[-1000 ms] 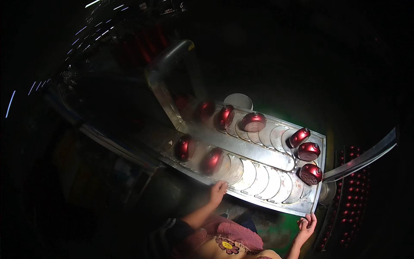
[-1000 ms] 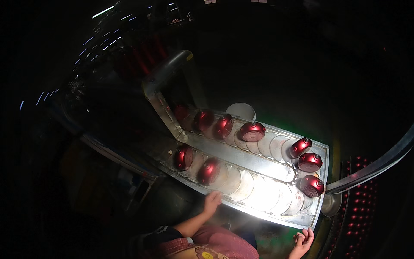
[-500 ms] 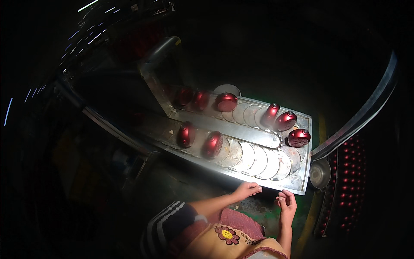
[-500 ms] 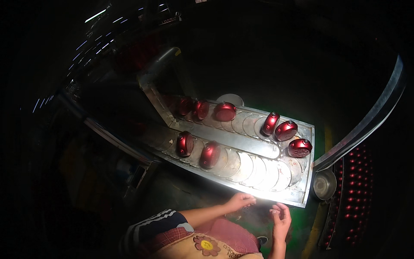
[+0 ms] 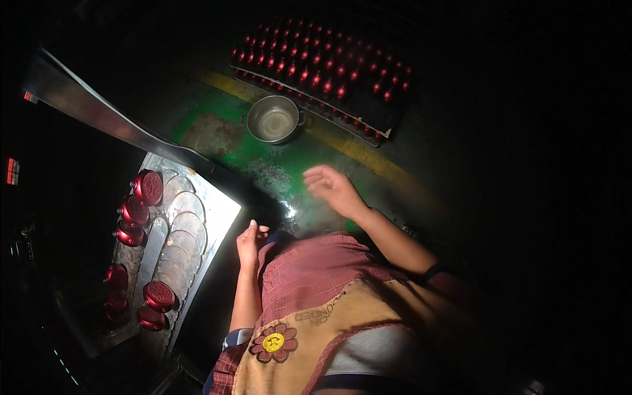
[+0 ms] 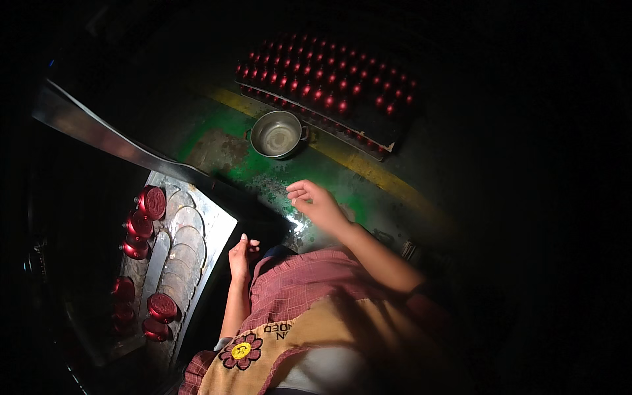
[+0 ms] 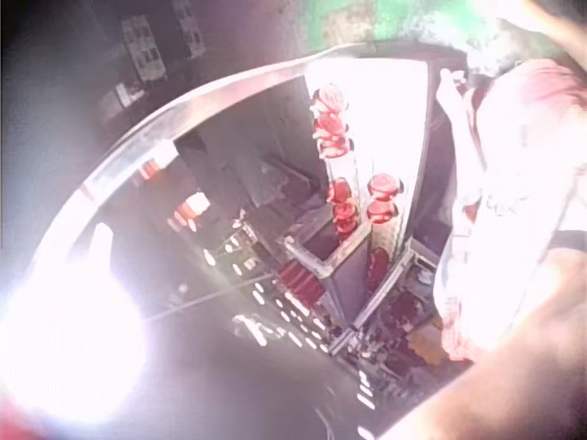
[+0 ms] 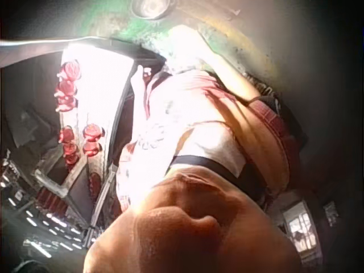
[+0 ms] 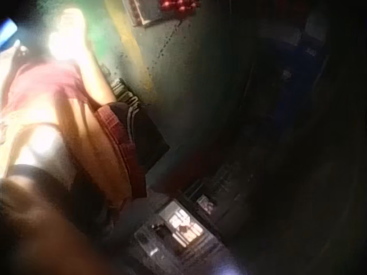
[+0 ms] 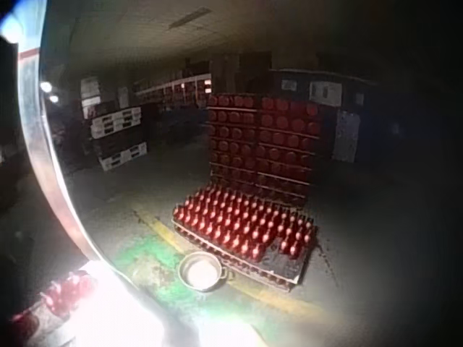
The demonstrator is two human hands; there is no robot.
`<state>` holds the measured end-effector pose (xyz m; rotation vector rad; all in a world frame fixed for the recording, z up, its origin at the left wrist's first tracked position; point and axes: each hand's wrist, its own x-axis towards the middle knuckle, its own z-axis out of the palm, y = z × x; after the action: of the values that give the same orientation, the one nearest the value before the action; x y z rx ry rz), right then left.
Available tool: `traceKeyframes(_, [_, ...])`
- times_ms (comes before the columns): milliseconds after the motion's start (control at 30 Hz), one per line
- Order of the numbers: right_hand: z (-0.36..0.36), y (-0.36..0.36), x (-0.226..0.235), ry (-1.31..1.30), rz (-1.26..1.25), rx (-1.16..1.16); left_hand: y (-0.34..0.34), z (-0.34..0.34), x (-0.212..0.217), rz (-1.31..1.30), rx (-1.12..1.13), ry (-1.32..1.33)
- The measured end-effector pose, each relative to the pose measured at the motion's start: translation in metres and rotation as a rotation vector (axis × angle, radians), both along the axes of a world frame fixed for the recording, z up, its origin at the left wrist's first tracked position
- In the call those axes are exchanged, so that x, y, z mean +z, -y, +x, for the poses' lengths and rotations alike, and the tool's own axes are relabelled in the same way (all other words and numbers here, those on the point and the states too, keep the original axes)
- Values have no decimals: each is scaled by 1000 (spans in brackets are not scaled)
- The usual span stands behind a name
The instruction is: The person repeatedly picks up red cylindrical containers from a metal tray and places them into a larger rack. The person handles the containers one at a time, moving them from the tray to the rack in a repetitive cycle.
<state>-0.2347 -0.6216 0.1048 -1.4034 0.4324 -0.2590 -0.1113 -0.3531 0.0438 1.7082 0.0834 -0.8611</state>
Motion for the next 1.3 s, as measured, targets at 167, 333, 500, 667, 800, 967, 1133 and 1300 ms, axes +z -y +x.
traceKeyframes(167, [-21,80,-39,-88,12,-139,75,36,-21,97,-119,-122])
traceKeyframes(333, [-44,167,-106,-131,209,-357,174,96,-68,135,-256,-90])
traceKeyframes(500, [-61,271,-201,-337,74,-558,336,162,-161,154,-520,-72])
traceKeyframes(667, [-46,363,-270,-661,-157,-598,519,200,-238,163,-1005,365])
traceKeyframes(800, [-6,444,-340,-713,-567,-593,629,200,-300,156,-1189,695])
traceKeyframes(967, [39,530,-462,-848,-790,-581,699,177,-383,320,-1093,865])
traceKeyframes(1133, [51,583,-538,-1050,-797,-530,715,148,-427,499,-842,747])
traceKeyframes(1300, [52,592,-546,-961,-762,-775,708,145,-444,420,-761,793])
